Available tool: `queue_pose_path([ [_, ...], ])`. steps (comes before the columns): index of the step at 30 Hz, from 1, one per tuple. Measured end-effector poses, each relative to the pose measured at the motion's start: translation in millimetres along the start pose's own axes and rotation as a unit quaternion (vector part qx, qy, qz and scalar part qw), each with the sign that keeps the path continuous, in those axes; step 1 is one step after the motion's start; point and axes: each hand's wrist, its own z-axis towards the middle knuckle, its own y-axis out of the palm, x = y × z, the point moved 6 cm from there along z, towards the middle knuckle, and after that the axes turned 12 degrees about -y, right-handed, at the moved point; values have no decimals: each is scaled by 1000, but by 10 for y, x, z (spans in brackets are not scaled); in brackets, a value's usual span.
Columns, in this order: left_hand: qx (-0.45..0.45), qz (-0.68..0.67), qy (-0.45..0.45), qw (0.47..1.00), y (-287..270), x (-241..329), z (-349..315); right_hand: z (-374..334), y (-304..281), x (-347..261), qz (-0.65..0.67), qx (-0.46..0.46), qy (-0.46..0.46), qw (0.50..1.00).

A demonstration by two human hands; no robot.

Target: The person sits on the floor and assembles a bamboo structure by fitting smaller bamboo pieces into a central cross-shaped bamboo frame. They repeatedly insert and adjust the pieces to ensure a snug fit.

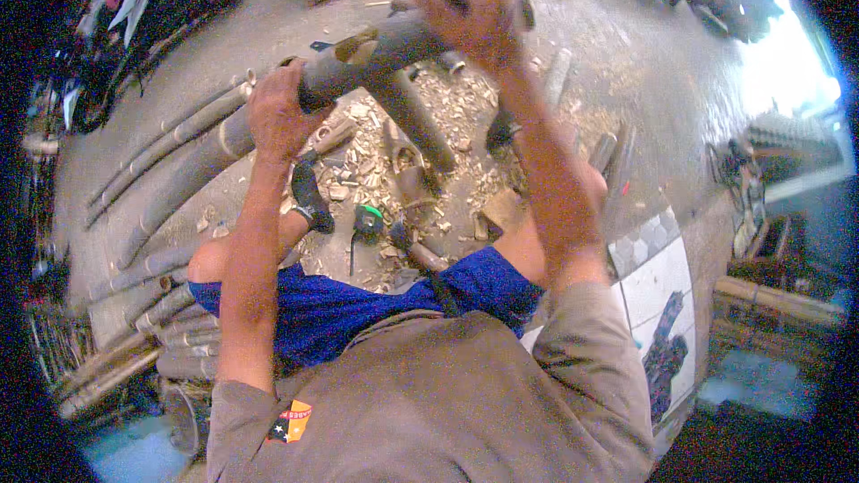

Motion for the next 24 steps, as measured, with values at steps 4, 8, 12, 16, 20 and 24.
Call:
queue_pose_path([
  [4,-27,-3,57,998,-31,187,152,-1805,870,521,49,-101,277,954],
  [8,-63,-25,48,997,-176,-30,393,-3180,1472,845,78,-160,383,906],
  [12,-132,-150,-22,980,-615,3,787,-3820,1616,1436,294,35,591,751],
  [16,-158,-231,-60,958,-1010,-182,1010,-3411,1609,897,532,-63,643,548],
  [20,-214,-156,-76,961,-921,-373,1415,-3256,1225,587,645,-62,587,485],
  [24,-226,-132,-49,964,-939,-682,1763,-2959,976,184,662,-95,521,530],
])
